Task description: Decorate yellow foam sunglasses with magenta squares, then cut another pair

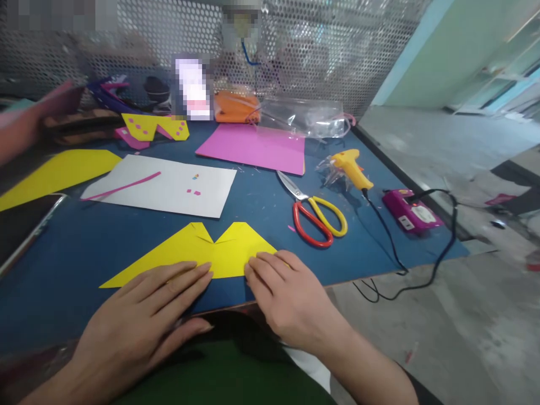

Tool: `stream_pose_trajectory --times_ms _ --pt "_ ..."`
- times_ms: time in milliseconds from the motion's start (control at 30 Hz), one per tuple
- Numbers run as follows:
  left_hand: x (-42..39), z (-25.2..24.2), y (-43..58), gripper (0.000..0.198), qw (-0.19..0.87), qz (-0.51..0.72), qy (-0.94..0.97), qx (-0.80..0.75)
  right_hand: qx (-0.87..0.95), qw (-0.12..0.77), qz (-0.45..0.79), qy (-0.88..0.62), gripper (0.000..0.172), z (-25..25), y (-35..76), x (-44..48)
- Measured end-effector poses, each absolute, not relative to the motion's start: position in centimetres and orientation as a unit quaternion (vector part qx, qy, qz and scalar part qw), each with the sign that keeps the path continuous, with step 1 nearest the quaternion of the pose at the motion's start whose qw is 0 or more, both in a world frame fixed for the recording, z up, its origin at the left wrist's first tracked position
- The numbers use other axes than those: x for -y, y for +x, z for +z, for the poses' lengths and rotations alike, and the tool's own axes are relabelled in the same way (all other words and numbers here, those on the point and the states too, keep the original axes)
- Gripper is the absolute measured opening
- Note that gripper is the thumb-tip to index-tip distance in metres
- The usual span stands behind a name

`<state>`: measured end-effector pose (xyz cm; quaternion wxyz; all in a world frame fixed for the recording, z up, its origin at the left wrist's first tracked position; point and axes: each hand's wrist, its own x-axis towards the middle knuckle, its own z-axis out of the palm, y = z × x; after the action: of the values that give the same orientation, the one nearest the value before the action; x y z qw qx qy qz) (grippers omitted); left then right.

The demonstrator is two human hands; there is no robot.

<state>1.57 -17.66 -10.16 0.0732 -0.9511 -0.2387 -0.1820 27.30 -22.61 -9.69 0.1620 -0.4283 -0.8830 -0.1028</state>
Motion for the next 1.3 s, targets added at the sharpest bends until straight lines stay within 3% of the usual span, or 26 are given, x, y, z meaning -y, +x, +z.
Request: stream_pose_trajectory --times_ms 100,300,567,833,1067,1200,1300 --pt "17.7 -10.0 -0.9 0.045 0.083 -0.192 -0.937 0.281 0.877 0.170 -0.114 -0.434 0.034 -9.5 28.0 22.9" --pt "17.3 -10.6 -4.8 0.051 0.039 -0.175 -0.890 0.420 0.851 0.189 -0.107 -0.479 0.022 -9.8 30.2 24.3" --pt "17.0 -10.7 -5.1 0.041 0.020 -0.173 -0.901 0.398 0.836 0.170 -0.114 -0.509 0.021 -9.3 29.8 24.1" --pt "15.9 -9.3 -3.3 0.039 0.052 -0.175 -0.912 0.367 0.881 0.167 -0.130 -0.423 0.032 -8.6 27.4 21.5" --pt "15.1 -7.7 0.1 0.033 0.114 -0.208 -0.920 0.313 0.866 0.239 -0.069 -0.435 0.019 -7.8 27.3 19.6" --pt "14.5 -6.5 1.1 0.022 0.172 -0.241 -0.913 0.282 0.837 0.309 -0.055 -0.448 0.022 -7.0 28.1 19.7" --pt "14.6 -6.5 -0.2 0.034 0.160 -0.282 -0.893 0.311 0.767 0.351 -0.098 -0.529 0.027 -6.9 28.9 20.7"
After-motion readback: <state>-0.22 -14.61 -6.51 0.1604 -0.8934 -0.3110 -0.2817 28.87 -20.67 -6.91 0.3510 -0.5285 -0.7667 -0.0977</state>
